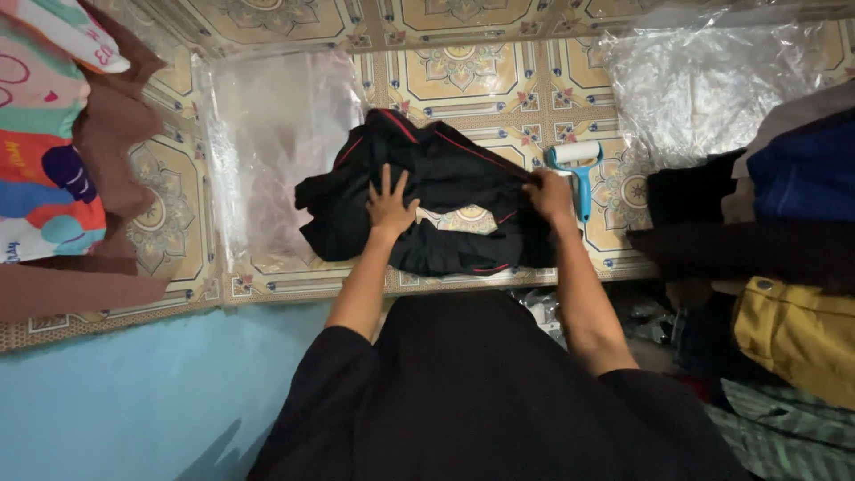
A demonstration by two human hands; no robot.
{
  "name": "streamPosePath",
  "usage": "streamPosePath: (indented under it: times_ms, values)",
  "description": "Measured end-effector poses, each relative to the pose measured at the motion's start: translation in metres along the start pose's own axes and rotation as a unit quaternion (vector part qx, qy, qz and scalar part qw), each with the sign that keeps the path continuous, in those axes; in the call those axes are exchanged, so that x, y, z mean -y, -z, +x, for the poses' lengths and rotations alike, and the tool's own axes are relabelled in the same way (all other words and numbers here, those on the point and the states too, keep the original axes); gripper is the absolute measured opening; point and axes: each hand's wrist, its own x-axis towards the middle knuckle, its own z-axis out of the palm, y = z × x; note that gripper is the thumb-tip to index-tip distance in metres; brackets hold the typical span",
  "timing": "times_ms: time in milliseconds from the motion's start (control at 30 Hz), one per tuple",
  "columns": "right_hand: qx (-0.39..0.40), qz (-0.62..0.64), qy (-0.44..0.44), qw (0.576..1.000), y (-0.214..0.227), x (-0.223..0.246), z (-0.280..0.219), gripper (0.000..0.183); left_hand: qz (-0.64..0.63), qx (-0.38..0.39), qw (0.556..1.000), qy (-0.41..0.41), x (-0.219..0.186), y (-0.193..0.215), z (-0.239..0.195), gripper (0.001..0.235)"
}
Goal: The person takes a black pair of pants from a pile, lays them on a patterned surface, and uses a lint roller to remove lint from the fabric. The person then folds the pants and places them into a clear plastic bag.
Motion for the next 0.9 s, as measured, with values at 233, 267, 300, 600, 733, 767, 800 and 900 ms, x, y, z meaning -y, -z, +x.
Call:
streamPosePath:
  times_ms: [233, 267, 300, 600, 733, 767, 800, 900]
  values:
    - [0.016, 0.094, 0.117, 0.988, 0.105, 0.051, -0.021, 0.023, 0.058, -0.023, 0.995, 0.075, 0.031, -0.015, 0.024, 0.077]
    - [0.05, 0.106, 0.121, 0.986, 0.12, 0.068, -0.022, 0.021, 0.04, -0.143, 0.989, -0.001, 0.019, -0.006, 0.021, 0.069]
    - [0.084, 0.118, 0.125, 0.982, 0.135, 0.085, -0.023, 0.019, 0.021, -0.26, 0.962, -0.077, 0.006, 0.004, 0.018, 0.06]
    - [-0.288, 0.005, 0.218, 0.933, 0.096, 0.037, 0.07, 0.05, 0.017, -0.01, 0.999, -0.037, -0.036, 0.006, 0.051, 0.077]
    - [-0.2, -0.041, -0.026, 0.979, 0.062, 0.001, 0.017, 0.079, -0.006, -0.092, 0.996, 0.013, -0.027, -0.011, 0.065, 0.085]
    - [-0.161, -0.037, -0.1, 0.981, 0.052, -0.002, 0.005, 0.09, 0.003, -0.121, 0.993, -0.005, -0.033, -0.007, 0.062, 0.082]
    - [-0.123, -0.033, -0.174, 0.976, 0.044, -0.007, -0.008, 0.103, 0.013, -0.15, 0.988, -0.023, -0.04, -0.002, 0.06, 0.079]
    - [-0.117, -0.008, -0.169, 0.979, 0.019, -0.029, -0.012, 0.076, -0.057, -0.171, 0.966, -0.185, -0.065, -0.004, 0.041, 0.064]
